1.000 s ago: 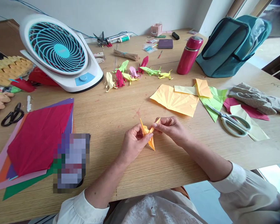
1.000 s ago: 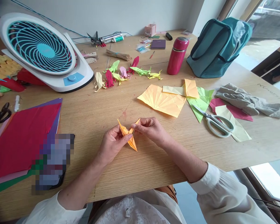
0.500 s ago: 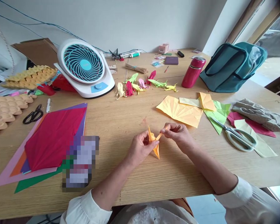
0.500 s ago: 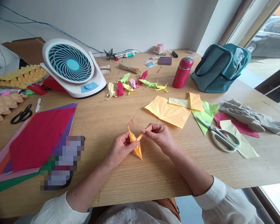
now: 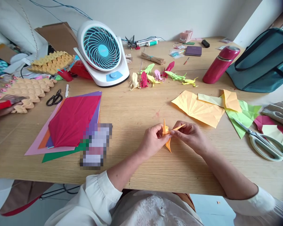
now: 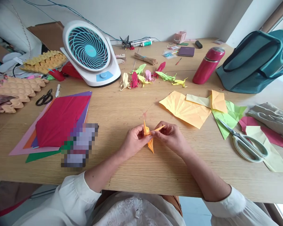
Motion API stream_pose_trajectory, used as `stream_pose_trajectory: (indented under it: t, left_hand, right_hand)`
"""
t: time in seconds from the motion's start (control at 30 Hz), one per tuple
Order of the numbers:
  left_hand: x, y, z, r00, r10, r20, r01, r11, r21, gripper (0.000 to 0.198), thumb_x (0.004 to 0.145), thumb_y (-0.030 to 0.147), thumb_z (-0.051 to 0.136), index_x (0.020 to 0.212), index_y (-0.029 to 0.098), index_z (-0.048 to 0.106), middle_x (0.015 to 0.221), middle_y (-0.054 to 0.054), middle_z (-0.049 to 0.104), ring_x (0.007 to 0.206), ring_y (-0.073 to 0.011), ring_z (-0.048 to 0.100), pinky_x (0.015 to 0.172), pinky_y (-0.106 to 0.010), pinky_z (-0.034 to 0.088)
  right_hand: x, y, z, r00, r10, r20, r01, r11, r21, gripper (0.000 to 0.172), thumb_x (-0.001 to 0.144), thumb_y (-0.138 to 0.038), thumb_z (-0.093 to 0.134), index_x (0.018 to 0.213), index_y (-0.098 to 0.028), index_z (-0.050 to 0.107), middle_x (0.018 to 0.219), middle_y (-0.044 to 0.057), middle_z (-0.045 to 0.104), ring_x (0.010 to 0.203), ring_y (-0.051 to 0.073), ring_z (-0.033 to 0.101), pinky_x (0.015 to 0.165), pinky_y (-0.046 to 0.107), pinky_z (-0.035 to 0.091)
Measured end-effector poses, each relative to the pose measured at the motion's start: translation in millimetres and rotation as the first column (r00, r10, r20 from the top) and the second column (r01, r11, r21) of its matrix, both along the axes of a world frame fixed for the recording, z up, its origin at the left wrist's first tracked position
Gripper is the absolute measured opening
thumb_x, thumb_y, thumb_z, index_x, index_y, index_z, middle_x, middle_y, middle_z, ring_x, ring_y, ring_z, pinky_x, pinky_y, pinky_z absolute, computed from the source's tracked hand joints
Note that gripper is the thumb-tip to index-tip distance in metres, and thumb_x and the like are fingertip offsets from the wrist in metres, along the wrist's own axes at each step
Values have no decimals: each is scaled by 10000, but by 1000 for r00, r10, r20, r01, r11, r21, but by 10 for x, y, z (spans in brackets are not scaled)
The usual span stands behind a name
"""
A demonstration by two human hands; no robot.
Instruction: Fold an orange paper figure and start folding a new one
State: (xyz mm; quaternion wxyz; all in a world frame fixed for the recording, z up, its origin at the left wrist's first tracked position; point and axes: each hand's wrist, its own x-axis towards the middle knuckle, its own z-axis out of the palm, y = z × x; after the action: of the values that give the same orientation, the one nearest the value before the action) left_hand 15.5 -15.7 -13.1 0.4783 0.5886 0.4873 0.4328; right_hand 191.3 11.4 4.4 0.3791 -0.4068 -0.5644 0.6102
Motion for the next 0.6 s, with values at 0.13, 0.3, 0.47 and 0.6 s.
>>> stream_pose_trajectory:
  t: [0.13,0.3,0.47,0.6]
  left_hand:
    - [-17,3,25,999,-41,-10,41,999,-21,300,811,404,720,717,184,540,670,25,536,634,-116,485,613,-238,407]
    - [-56,1,65,996,-90,26,91,995,-51,274,791,377,720,729,182,538,678,20,535,646,-121,494,634,-240,419]
    - [-54,15,75,986,-108,128,118,990,-77,321,774,420,745,750,179,534,684,31,501,650,-115,470,641,-239,419]
    - [-32,29,27,984,-80,160,91,994,-66,379,767,491,759,777,175,550,712,21,520,669,-121,488,648,-240,422]
  right_hand:
    - [14,7,35,999,-24,-26,23,999,-25,389,641,-471,891,627,-180,632,606,-15,573,596,115,460,573,271,356]
    - [23,38,75,996,-71,-61,68,996,-52,452,611,-502,887,567,-171,582,545,-47,474,549,87,370,547,261,284]
    - [29,78,66,986,-139,-90,136,990,-40,470,621,-555,863,613,-189,568,560,-54,463,551,95,387,552,263,312]
    - [-13,70,24,993,-38,-111,36,999,-20,442,625,-542,874,714,-188,623,639,-34,561,595,108,472,599,271,384]
